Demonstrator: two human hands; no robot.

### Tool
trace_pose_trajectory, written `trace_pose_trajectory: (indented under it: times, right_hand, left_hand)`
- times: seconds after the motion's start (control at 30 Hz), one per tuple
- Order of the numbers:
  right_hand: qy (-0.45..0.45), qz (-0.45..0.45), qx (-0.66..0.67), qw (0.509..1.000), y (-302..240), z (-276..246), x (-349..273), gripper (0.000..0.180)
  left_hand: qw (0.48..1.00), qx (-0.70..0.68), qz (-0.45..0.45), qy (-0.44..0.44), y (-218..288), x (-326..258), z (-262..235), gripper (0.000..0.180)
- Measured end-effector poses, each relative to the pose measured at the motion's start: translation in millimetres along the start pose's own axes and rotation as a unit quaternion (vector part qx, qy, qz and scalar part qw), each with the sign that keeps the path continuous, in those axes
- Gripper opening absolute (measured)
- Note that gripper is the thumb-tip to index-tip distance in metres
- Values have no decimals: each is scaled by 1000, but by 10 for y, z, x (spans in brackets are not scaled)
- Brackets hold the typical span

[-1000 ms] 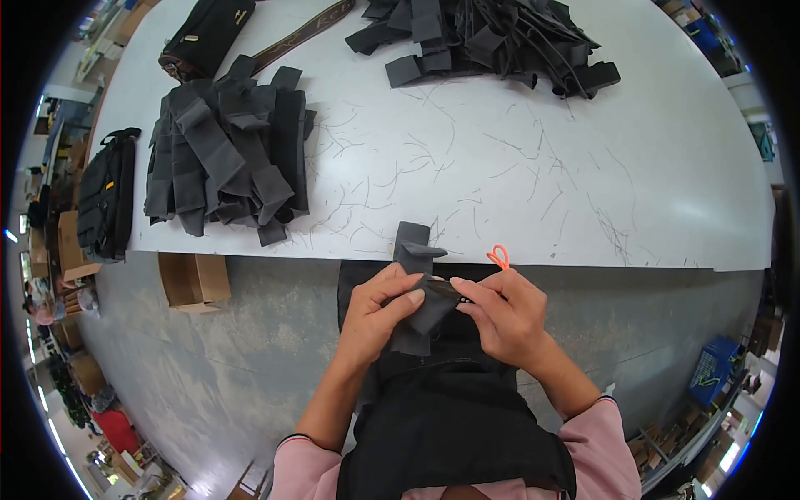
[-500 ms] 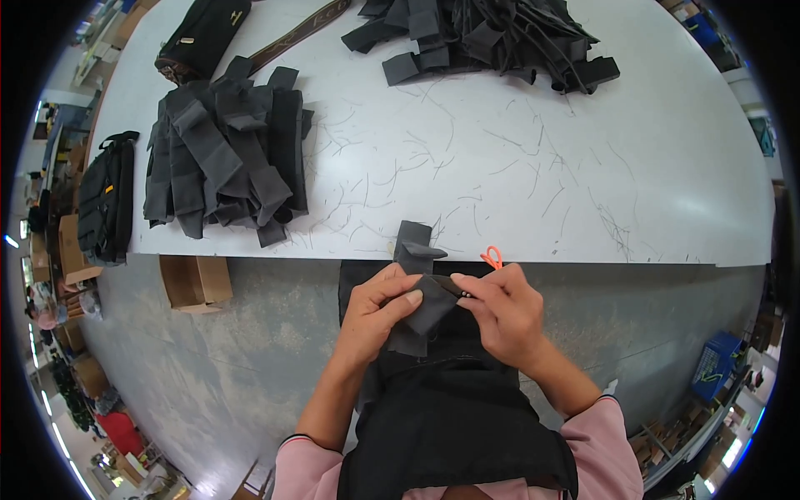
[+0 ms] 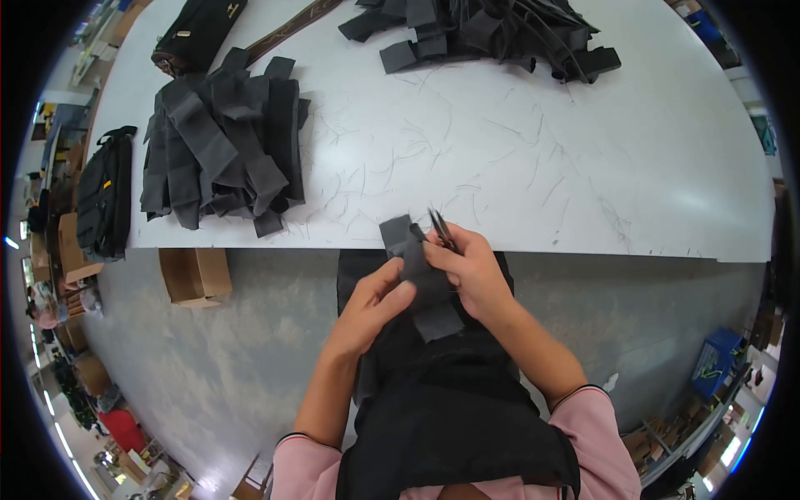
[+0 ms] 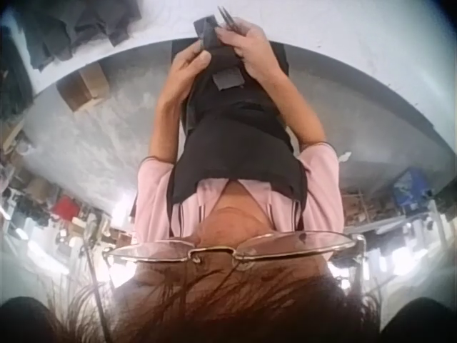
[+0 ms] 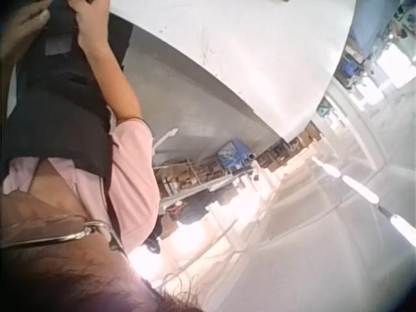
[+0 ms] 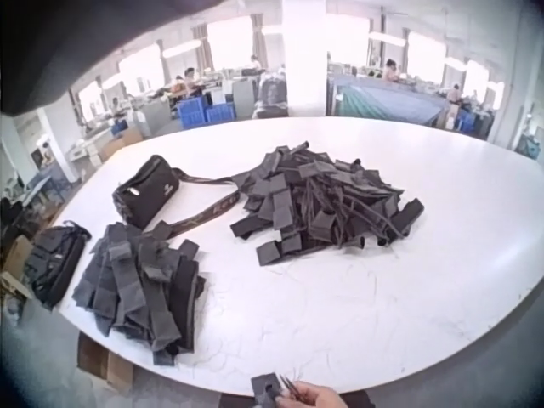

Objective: Trimming loose threads and inspecting small dark fabric pieces using hand snips.

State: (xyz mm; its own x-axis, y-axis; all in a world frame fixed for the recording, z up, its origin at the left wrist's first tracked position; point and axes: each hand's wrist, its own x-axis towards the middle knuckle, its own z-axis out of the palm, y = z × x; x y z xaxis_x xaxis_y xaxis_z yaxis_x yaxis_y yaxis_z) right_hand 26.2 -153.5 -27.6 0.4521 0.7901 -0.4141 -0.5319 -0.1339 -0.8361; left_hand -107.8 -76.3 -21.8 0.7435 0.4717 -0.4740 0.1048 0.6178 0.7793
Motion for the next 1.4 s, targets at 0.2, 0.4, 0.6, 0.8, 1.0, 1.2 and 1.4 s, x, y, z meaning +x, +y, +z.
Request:
trace_pose_trajectory:
  times: [0.2, 0.4, 0.6, 0.8, 1.0, 1.2, 1.4]
  right_hand:
    - [115, -148, -171, 967, 166, -85, -239, 23]
    - [50, -154, -324, 932, 97, -308, -540, 28]
    - [-26, -177, -334, 925, -24, -219, -460, 29]
    - [-24, -281, -389, 877, 7, -206, -425, 29]
    - [9, -236, -328, 915, 1, -200, -514, 28]
    - [-9, -237, -349, 906, -45, -183, -526, 26]
    - [6, -290, -447, 847, -31, -249, -567, 28]
  left_hand:
    - [990, 22, 4, 140, -223, 174, -150, 23]
    - [990, -6, 1, 140, -52, 160, -75, 24]
    - [992, 14, 19, 128, -76, 115, -84, 27]
    - [993, 14, 17, 112, -93, 108, -87, 28]
    - [995, -16, 4, 100, -87, 98, -74, 28]
    - [994, 8, 25, 105, -44, 68, 4, 25]
    - [994, 16, 15, 109, 21, 28, 73, 22]
